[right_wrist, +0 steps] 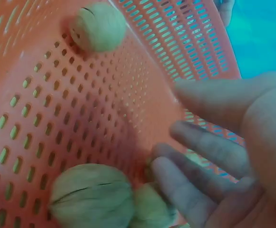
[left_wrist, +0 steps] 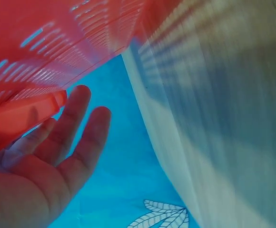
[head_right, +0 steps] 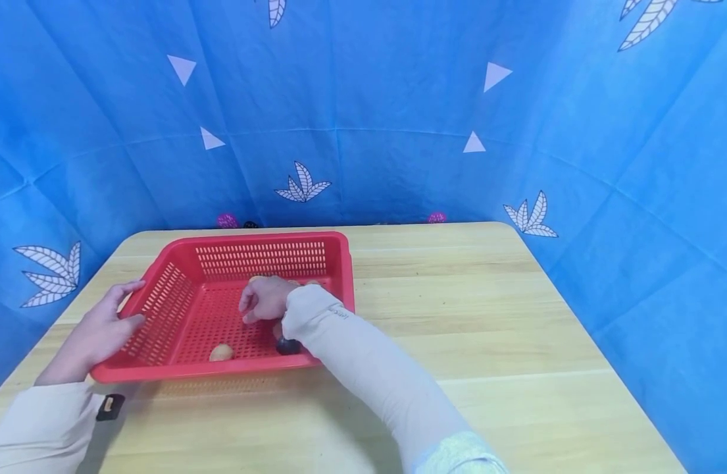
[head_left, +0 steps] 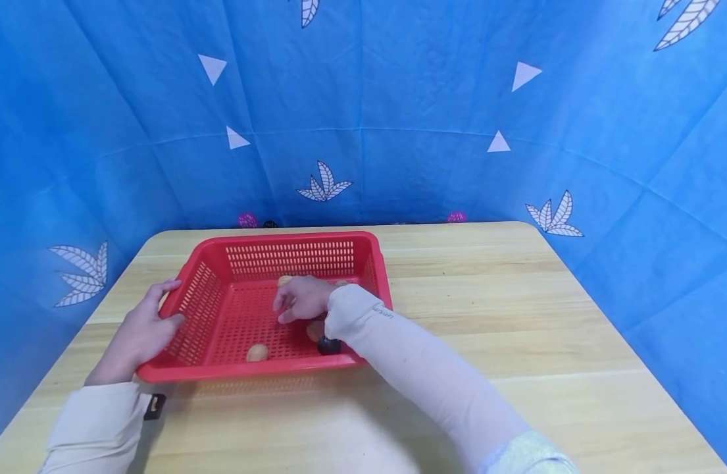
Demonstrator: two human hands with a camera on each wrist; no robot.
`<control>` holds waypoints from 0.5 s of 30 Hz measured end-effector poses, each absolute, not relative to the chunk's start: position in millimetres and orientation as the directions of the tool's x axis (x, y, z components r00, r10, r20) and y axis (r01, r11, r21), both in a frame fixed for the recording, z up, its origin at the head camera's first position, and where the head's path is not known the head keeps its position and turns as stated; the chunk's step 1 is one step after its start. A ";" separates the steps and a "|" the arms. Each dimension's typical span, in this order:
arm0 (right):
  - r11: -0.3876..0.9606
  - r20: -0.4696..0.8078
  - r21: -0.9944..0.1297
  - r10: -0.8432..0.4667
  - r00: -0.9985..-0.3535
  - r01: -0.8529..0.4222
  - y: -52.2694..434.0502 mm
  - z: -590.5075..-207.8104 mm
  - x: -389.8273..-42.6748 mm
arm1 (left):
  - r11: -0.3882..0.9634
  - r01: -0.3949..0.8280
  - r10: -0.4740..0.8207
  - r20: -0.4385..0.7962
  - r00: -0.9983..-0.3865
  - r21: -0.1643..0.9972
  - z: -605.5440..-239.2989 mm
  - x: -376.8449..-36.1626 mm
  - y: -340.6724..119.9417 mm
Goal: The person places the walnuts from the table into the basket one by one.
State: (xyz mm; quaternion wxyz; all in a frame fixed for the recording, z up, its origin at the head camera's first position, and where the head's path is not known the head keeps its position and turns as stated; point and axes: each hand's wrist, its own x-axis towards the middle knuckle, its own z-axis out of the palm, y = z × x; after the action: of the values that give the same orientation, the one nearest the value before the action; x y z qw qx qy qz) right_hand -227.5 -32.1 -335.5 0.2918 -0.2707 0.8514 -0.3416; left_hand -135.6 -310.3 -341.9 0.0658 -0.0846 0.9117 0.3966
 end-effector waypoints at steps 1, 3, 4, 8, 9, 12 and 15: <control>0.601 -0.281 -0.749 -0.670 -0.687 -0.279 -32.5 -335.1 -229.7 | 0.684 -0.201 -0.096 -0.186 -0.978 0.701 -342.0 -136.7 -309.8; 0.557 -0.232 -0.783 -0.674 -0.701 -0.277 -33.0 -332.8 -233.4 | 0.714 -0.182 -0.083 -0.176 -0.981 0.676 -341.6 -138.8 -308.7; 0.533 -0.214 -0.806 -0.668 -0.713 -0.258 -32.7 -330.6 -234.6 | 0.726 -0.173 -0.077 -0.171 -0.982 0.666 -341.4 -139.8 -308.4; 0.440 -0.102 -0.858 -0.651 -0.753 -0.264 -25.9 -314.4 -237.2 | 0.743 -0.140 -0.094 -0.105 -0.990 0.654 -340.7 -140.9 -307.3; 0.425 -0.071 -0.860 -0.645 -0.761 -0.280 -22.4 -308.6 -236.8 | 0.737 -0.137 -0.108 -0.085 -0.991 0.662 -340.6 -140.5 -307.5; 0.393 0.025 -0.853 -0.629 -0.777 -0.345 -5.3 -290.2 -236.0 | 0.728 -0.116 -0.164 0.008 -0.986 0.675 -339.8 -138.6 -307.7; 0.369 0.105 -0.844 -0.596 -0.796 -0.388 22.9 -275.9 -233.3 | 0.749 -0.075 -0.205 0.123 -0.971 0.658 -337.7 -136.4 -308.4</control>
State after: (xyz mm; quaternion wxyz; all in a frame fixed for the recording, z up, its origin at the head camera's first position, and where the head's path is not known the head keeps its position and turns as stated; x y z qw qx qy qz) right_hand -233.3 22.9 -275.9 0.1097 -0.3001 0.8201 -0.4746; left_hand -136.4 -308.4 -337.7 -0.0942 -0.0751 0.9305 0.3459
